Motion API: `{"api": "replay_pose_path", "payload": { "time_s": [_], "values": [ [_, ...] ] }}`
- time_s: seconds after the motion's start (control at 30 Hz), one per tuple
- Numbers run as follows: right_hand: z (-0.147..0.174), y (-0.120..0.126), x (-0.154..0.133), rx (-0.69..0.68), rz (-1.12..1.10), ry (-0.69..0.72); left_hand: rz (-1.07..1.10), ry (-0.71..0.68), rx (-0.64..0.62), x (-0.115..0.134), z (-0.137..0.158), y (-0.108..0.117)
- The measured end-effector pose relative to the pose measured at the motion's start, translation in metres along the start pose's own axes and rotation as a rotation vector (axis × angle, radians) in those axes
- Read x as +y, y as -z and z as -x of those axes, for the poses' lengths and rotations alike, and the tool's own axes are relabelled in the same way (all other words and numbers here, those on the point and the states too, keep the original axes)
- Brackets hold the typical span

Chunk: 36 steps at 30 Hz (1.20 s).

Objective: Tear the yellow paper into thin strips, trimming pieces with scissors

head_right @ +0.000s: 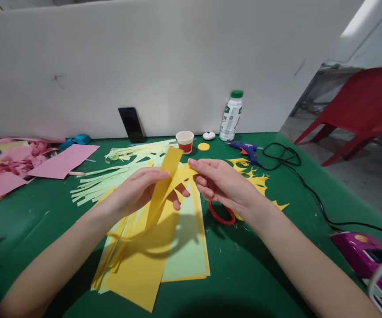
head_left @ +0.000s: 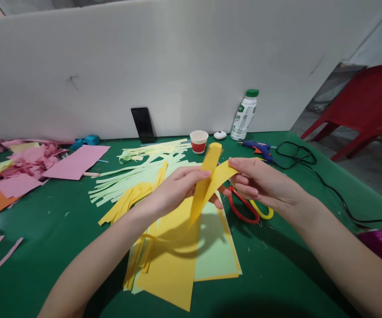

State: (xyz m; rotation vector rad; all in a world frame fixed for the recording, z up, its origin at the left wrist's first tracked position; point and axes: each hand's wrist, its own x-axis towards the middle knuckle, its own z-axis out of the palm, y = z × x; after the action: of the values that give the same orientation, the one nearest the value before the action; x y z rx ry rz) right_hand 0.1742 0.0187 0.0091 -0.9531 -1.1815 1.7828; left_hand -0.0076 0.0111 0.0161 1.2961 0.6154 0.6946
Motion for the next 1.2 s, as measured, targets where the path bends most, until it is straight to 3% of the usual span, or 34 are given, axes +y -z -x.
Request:
{"api": "replay_pose_path", "payload": {
  "time_s": [0.13,0.27,0.4,0.6,0.77,0.97,1.03,1.13,1.2],
  "values": [
    [-0.005,0.001,0.004,0.087,0.099,0.046,0.162,0.062,0.021,-0.008,0.002,0.0],
    [-0.009,-0.001,0.009,0.12,0.148,0.051,0.119,0.106,0.109,-0.018,0.0,-0.001],
    [-0.007,-0.007,0.013,0.14,0.184,0.084,0.092,0.066,0.154,-0.022,-0.001,-0.003],
    [-0.01,-0.008,0.018,0.198,0.161,0.103,-0.363,0.111,0.237,-0.032,0.014,-0.008],
    [-0.025,0.004,0.027,0.262,0.127,0.131,-0.591,0.171,0.025,-0.053,0.042,-0.018],
    [-0.038,0.014,0.04,0.3,0.091,0.154,-0.551,0.22,-0.385,-0.055,0.069,-0.025],
    [-0.037,0.009,0.043,0.252,0.103,0.135,-0.532,0.237,-0.336,-0.052,0.065,-0.017],
    [-0.034,-0.005,0.052,0.158,0.145,0.082,-0.421,0.299,-0.001,-0.057,0.05,0.005],
    [-0.033,-0.013,0.061,0.102,0.175,0.049,-0.389,0.284,0.092,-0.066,0.038,0.021]
  ]
}}
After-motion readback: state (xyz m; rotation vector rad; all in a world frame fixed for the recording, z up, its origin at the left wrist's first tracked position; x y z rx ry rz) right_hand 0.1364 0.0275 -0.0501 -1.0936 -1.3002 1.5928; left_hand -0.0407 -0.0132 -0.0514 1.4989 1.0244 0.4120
